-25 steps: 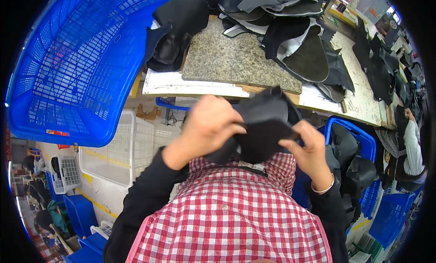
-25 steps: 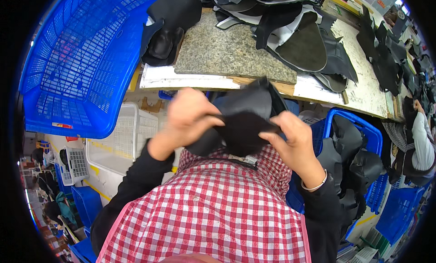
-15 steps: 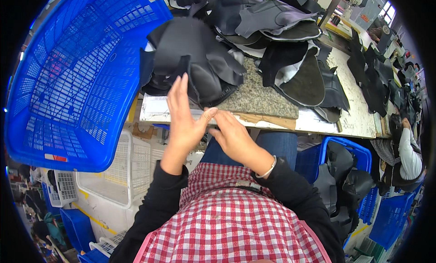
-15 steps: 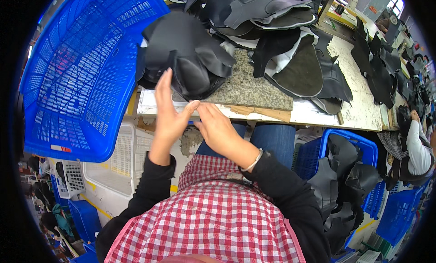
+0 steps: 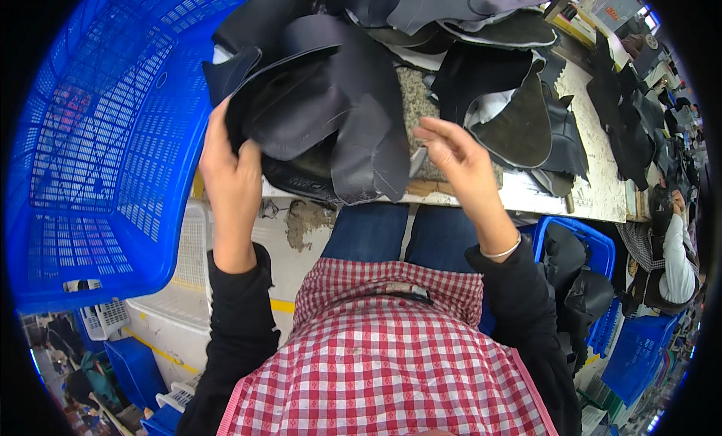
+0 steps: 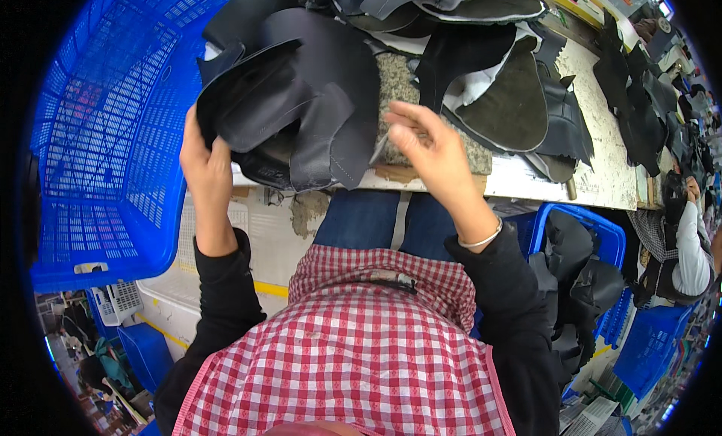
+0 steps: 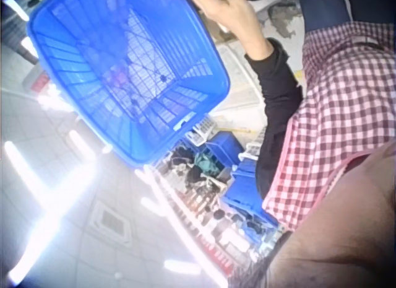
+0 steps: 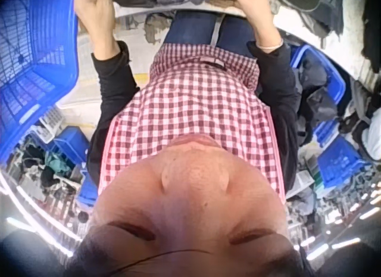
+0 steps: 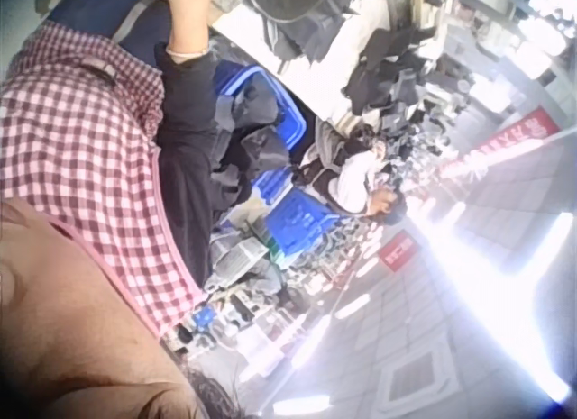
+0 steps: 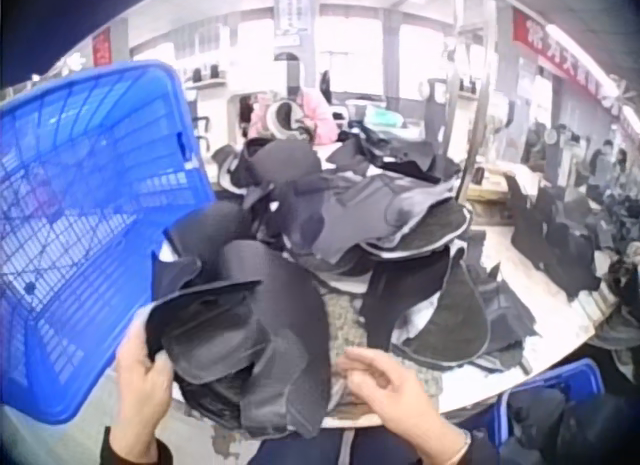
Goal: The person uses a hammer to tap a black shoe upper on a workbench, then marks the interior with a pen. They then pick up a shoe sole and align it with the upper, pressing the edges together by hand.
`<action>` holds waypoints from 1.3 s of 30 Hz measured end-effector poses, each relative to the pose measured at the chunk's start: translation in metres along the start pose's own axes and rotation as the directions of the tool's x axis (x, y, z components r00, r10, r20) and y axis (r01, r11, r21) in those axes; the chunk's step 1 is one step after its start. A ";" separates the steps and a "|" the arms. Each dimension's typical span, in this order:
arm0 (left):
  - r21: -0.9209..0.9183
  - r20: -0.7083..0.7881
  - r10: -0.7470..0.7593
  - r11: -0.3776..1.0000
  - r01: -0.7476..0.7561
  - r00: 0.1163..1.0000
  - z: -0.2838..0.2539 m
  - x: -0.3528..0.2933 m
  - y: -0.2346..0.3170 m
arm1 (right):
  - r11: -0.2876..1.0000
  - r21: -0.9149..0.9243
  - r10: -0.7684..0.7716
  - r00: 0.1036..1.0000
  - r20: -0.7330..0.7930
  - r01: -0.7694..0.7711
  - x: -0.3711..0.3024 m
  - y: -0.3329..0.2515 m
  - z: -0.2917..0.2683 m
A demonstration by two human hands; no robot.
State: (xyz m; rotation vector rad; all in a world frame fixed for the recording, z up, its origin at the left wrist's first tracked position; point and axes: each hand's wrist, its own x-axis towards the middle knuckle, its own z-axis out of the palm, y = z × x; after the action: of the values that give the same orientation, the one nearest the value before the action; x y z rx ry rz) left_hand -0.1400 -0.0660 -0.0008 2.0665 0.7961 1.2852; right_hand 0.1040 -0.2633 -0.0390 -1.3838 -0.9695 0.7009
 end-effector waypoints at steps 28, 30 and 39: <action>0.413 0.059 0.541 0.752 -0.513 0.839 0.019 -0.058 -0.010 | 0.398 -0.655 -0.583 0.729 0.360 0.642 -0.036 -0.029 0.042; 0.335 0.081 0.533 0.782 -0.526 0.842 0.020 -0.050 -0.001 | 0.459 -0.634 -0.551 0.759 0.347 0.623 -0.030 -0.031 0.049; -0.101 0.371 0.355 0.934 -0.343 0.858 0.020 -0.057 0.021 | 0.469 -0.576 -0.505 0.738 0.447 0.669 -0.011 -0.024 0.068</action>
State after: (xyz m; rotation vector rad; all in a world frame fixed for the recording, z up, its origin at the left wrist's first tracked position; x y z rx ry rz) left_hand -0.1386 -0.1254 -0.0258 2.4082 0.2264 0.9995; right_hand 0.0355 -0.2430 -0.0215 -1.4645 -1.9320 -0.1259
